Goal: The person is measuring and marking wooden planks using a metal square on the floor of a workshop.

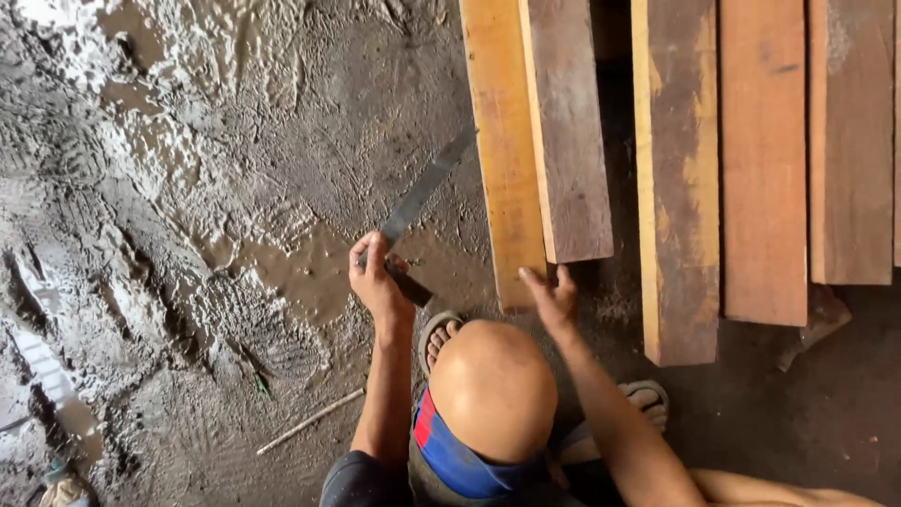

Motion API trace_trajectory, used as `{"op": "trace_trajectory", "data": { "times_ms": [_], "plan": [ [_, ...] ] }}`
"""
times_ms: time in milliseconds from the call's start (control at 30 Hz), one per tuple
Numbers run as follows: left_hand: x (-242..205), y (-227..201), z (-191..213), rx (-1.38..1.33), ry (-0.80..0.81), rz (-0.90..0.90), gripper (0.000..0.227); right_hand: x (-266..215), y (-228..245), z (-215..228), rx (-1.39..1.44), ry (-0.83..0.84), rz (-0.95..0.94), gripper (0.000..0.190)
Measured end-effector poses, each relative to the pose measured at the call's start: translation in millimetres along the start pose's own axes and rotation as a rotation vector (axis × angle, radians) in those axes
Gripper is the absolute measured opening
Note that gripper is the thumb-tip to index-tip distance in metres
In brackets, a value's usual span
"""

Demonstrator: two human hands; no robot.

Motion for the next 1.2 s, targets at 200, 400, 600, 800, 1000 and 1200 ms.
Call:
{"op": "trace_trajectory", "data": {
  "times_ms": [200,400,600,800,1000,1200],
  "plan": [
    [-1,-11,11,0.025,-0.017,0.003,0.023,16,2,-37,0.170,0.348,-0.310,0.075],
    [28,-14,35,0.023,-0.087,-0.083,0.024,14,17,-24,0.074,0.369,-0.391,0.077],
    [34,-7,32,0.061,-0.096,-0.151,0.023,-3,50,-36,0.031,0.440,-0.422,0.078],
    [17,10,6,0.078,-0.056,-0.155,0.021,8,54,-19,0.327,0.313,-0.256,0.080],
    [52,56,36,0.054,-0.105,-0.144,0.020,6,181,9,0.863,0.038,-0.716,0.089],
    [7,92,35,0.776,0.205,-0.760,0.056,10,197,28,0.881,0.041,-0.774,0.109]
  ]
}}
Point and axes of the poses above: each hand's wrist, its own x-axis towards the middle knuckle, its own z-axis out of the back of the hand, y = z × x, the point moved 2 cm from there along x, towards the middle knuckle, and after that the axes turned 3 degrees about -y, right-handed, at the moved point
